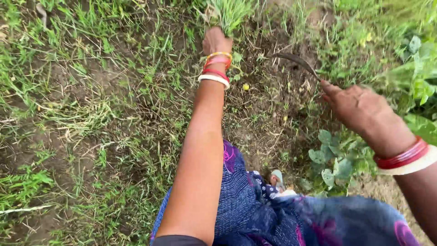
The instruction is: The person pulls grass from the ground by hand and cuts it using a sickle, gathering the vegetation into bundles.
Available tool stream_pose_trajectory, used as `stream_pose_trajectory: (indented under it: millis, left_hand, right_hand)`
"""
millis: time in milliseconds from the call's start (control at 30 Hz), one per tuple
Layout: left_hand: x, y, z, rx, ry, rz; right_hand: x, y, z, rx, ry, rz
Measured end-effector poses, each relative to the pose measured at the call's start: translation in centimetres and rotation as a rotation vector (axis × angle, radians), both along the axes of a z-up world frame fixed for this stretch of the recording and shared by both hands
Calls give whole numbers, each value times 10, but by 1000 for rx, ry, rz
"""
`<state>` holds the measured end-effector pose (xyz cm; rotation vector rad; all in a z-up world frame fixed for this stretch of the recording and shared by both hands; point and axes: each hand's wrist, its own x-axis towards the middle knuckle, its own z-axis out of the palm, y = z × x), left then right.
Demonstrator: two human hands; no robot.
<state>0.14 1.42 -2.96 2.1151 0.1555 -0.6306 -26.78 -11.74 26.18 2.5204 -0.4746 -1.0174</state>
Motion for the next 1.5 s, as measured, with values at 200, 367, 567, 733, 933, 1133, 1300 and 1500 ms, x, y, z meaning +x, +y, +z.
stream_pose_trajectory:
  millis: [200, 367, 567, 733, 933, 1133, 1300, 1500]
  left_hand:
    - [-4, 27, -4, 165, -196, -33]
    - [6, 74, 1, 188, -218, -67]
    - [24, 148, -7, 318, -231, 45]
    - [40, 209, -34, 429, -291, 54]
    - [9, 217, 3, 283, -449, 83]
    - [-19, 154, -28, -103, -466, 106]
    - [-27, 81, -38, -233, -286, 135]
    - [-26, 17, -53, 46, -140, 104]
  right_hand:
    - [23, 36, 20, 76, -76, 112]
    - [30, 8, -40, 247, -156, 143]
    - [61, -19, -77, 357, -251, 294]
    - [92, -43, -101, 459, -284, 367]
    - [131, -75, -134, 636, -322, 352]
    - [162, -90, -177, 965, -612, 341]
    - [193, -89, -217, 1167, -865, 317]
    - [206, -62, -230, 1138, -893, 129]
